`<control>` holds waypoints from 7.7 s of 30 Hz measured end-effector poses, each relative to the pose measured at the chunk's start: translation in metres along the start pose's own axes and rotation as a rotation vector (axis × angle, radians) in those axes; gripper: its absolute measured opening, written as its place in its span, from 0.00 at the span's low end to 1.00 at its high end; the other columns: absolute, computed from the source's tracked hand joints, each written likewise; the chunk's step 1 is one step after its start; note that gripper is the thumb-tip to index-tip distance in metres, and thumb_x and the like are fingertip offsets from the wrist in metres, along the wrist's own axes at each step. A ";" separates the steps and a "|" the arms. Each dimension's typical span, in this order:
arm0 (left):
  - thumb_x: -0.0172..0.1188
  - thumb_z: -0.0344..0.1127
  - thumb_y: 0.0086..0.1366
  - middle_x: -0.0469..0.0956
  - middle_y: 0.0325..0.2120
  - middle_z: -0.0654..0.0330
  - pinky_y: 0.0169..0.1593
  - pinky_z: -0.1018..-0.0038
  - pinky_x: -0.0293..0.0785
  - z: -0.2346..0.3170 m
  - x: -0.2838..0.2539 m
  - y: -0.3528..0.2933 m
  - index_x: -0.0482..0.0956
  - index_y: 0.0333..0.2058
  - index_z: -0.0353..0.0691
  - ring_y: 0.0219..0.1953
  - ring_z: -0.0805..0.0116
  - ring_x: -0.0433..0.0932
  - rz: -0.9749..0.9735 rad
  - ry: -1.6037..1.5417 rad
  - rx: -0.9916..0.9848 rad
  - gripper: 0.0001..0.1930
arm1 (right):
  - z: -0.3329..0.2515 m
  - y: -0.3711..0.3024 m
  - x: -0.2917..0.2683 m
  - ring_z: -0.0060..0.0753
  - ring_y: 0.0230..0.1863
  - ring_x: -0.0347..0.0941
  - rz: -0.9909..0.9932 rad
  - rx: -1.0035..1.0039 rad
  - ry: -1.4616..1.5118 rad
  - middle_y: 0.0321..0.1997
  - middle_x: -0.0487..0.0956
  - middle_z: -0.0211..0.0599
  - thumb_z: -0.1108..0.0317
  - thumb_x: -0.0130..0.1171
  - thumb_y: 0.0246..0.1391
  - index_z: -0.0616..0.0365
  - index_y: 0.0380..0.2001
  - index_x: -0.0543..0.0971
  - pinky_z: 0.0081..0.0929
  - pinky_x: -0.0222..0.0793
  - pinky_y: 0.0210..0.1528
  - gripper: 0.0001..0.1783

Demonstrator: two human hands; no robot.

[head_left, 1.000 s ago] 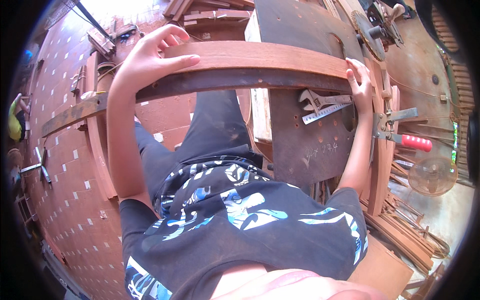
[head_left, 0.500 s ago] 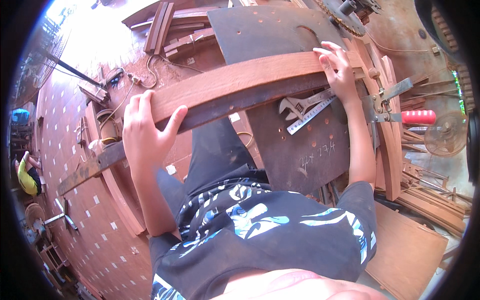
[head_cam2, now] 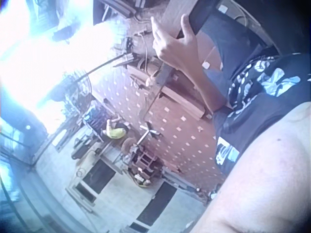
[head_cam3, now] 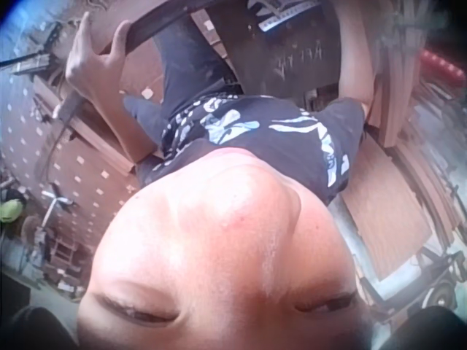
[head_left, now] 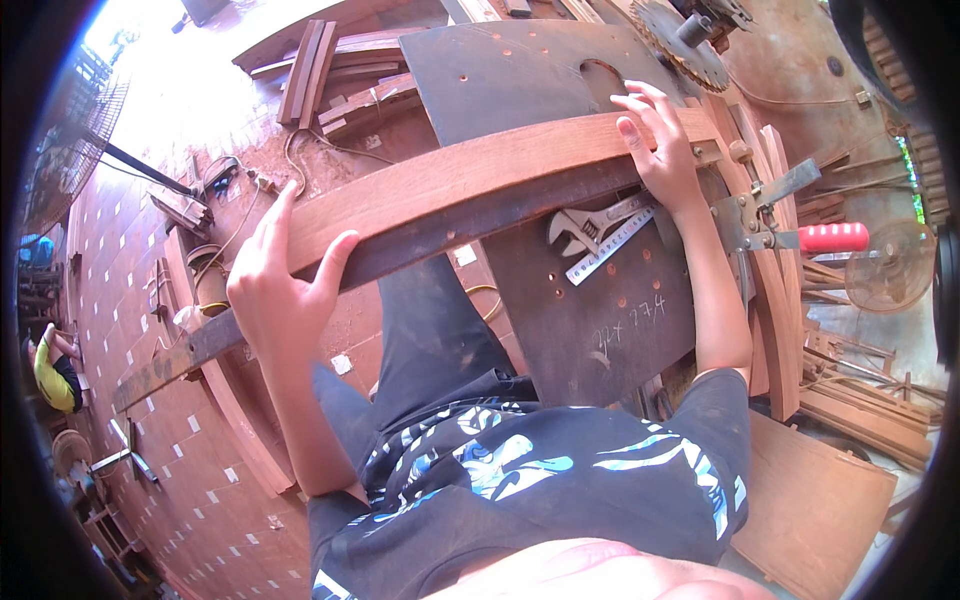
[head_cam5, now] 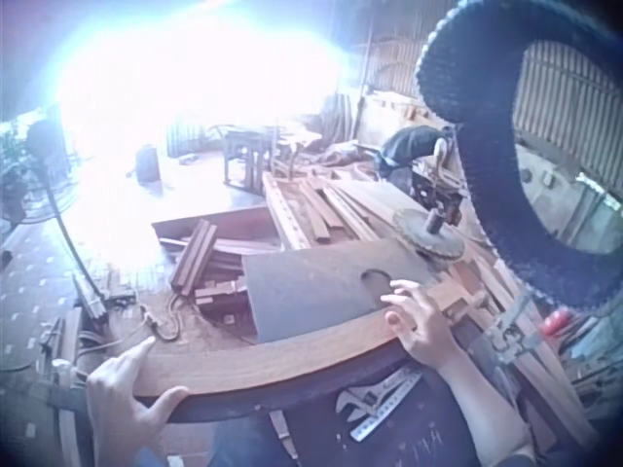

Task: The person repeatedly rubs a long, curved wooden piece against a metal surface on a workbench. The action is performed with both hands, moving the wood back and forth in a repetitive motion to smooth its surface.

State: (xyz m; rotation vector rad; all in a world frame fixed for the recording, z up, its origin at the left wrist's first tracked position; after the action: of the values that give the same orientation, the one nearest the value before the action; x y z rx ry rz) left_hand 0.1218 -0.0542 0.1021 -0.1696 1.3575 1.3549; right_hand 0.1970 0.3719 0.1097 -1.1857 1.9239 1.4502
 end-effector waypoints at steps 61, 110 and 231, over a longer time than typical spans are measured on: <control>0.38 0.77 0.68 0.81 0.44 0.47 0.37 0.73 0.84 -0.144 0.138 0.283 0.68 0.64 0.38 0.15 0.70 0.79 -0.512 0.000 -0.443 0.46 | 0.115 0.279 0.158 0.45 0.68 0.69 -0.053 0.006 -0.154 0.63 0.78 0.42 0.38 0.38 0.71 0.53 0.59 0.79 0.41 0.58 0.72 0.35; 0.38 0.78 0.67 0.84 0.28 0.40 0.41 0.57 0.81 -0.069 0.014 0.099 0.76 0.51 0.29 0.37 0.45 0.86 -0.359 0.073 -0.449 0.49 | -0.012 0.127 0.031 0.47 0.56 0.75 -0.215 0.063 -0.103 0.50 0.83 0.44 0.58 0.61 0.63 0.59 0.47 0.83 0.41 0.64 0.64 0.17; 0.40 0.32 0.77 0.71 0.63 0.44 0.61 0.58 0.74 -0.291 0.166 0.349 0.56 0.73 0.68 0.60 0.43 0.75 -0.442 0.658 0.009 0.30 | 0.083 0.376 0.155 0.53 0.53 0.80 -0.178 -0.041 0.006 0.47 0.85 0.51 0.53 0.55 0.64 0.55 0.46 0.85 0.43 0.72 0.58 0.20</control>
State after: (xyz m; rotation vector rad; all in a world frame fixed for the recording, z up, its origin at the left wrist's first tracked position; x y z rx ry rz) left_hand -0.3615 -0.0646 0.0893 -0.9182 1.7272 0.9427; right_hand -0.2115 0.4216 0.1650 -1.3442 1.7511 1.3986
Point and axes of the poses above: each hand's wrist, its own y-axis towards the middle knuckle, its own x-axis out of the palm, z = x × y, the point moved 3 cm from there along y, towards the middle knuckle
